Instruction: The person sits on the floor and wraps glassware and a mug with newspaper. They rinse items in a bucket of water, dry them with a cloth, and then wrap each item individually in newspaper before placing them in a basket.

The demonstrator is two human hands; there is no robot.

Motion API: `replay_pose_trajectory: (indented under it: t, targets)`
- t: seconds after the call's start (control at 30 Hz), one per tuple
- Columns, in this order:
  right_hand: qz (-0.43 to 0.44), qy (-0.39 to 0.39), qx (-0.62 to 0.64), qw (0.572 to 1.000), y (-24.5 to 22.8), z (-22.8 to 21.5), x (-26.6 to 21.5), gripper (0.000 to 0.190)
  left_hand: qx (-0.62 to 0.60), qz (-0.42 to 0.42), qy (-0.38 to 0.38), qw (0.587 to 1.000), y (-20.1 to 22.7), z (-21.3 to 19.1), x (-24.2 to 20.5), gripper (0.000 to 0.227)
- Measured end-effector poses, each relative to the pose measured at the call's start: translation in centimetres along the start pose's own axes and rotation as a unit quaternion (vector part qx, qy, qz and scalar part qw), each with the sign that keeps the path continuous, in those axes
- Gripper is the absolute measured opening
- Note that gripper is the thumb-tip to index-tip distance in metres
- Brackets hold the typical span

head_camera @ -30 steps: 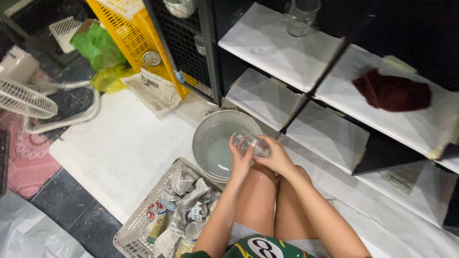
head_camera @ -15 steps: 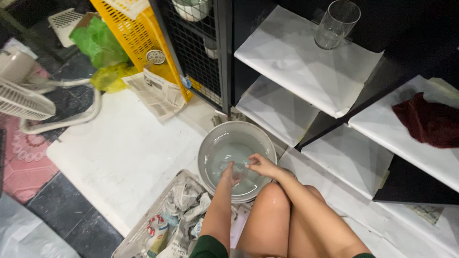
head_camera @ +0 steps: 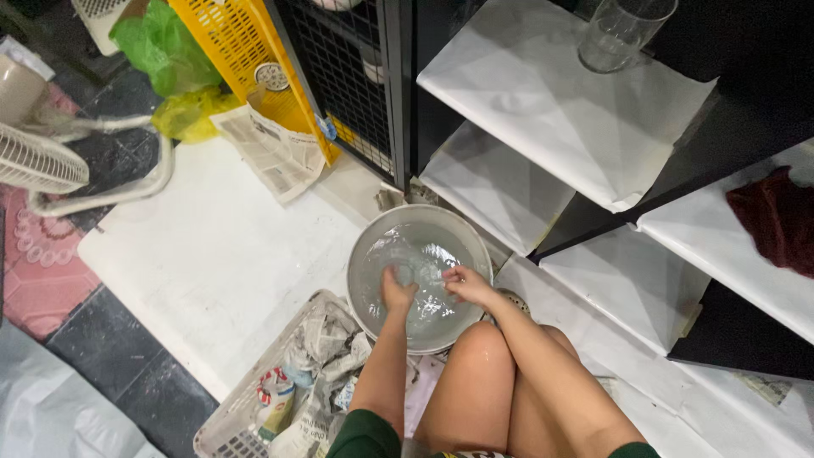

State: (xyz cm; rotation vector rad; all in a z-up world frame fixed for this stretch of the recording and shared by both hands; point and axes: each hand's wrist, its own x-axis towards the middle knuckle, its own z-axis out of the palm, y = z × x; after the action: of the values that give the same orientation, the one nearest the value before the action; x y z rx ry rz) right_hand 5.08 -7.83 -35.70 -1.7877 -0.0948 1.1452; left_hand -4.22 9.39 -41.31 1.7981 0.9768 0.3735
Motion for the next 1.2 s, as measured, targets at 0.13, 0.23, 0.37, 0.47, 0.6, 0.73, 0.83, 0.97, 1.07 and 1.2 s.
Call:
replay_pose_trajectory:
  t: [0.13,0.23,0.37,0.47,0.6,0.73,0.83,0.97,1.07,1.2]
  targets:
    - [-0.034,-0.006,-0.030,0.999,-0.1,0.2,0.2,0.056,-0.134,0.201,-0.019,0.970,0.7,-0.3,-0.5,0.082]
    - [-0.116,-0.077,-0.024,0.990,-0.3,0.3,-0.5,0.074,-0.208,0.085,-0.089,0.970,2.6,-0.9,-1.4,0.073]
    - [-0.082,-0.085,0.018,0.993,-2.0,0.8,-3.0,0.089,-0.411,-0.093,-0.086,0.903,5.8,-1.6,-2.7,0.074]
    - [-0.114,-0.073,0.086,0.987,-3.4,1.4,-5.1,0.082,-0.467,-0.236,-0.116,0.844,6.8,-1.7,-3.7,0.058]
    - [-0.111,0.069,-0.062,0.989,-4.3,1.7,-6.9,0.068,-0.570,-0.282,-0.199,0.746,5.6,0.0,-3.9,0.067]
    - [-0.186,0.109,-0.071,0.974,-3.6,1.7,-7.4,0.046,-0.695,-0.418,-0.219,0.543,4.2,1.1,-3.2,0.081]
    - [-0.192,0.091,-0.003,0.977,-2.7,1.3,-6.3,0.042,-0.664,-0.420,-0.240,0.570,5.2,0.3,-2.7,0.073]
    - [-0.106,0.071,0.027,0.991,-0.1,0.9,-3.9,0.041,-0.558,-0.510,-0.251,0.604,7.1,-2.2,-3.3,0.084]
    - [-0.093,0.042,0.028,0.994,2.0,0.6,-2.2,0.040,-0.431,-0.493,-0.210,0.726,8.2,-3.3,-3.7,0.087]
    - [-0.050,-0.014,-0.007,0.999,3.1,0.1,-1.1,0.042,-0.223,-0.386,-0.058,0.893,10.1,-3.3,-2.9,0.070]
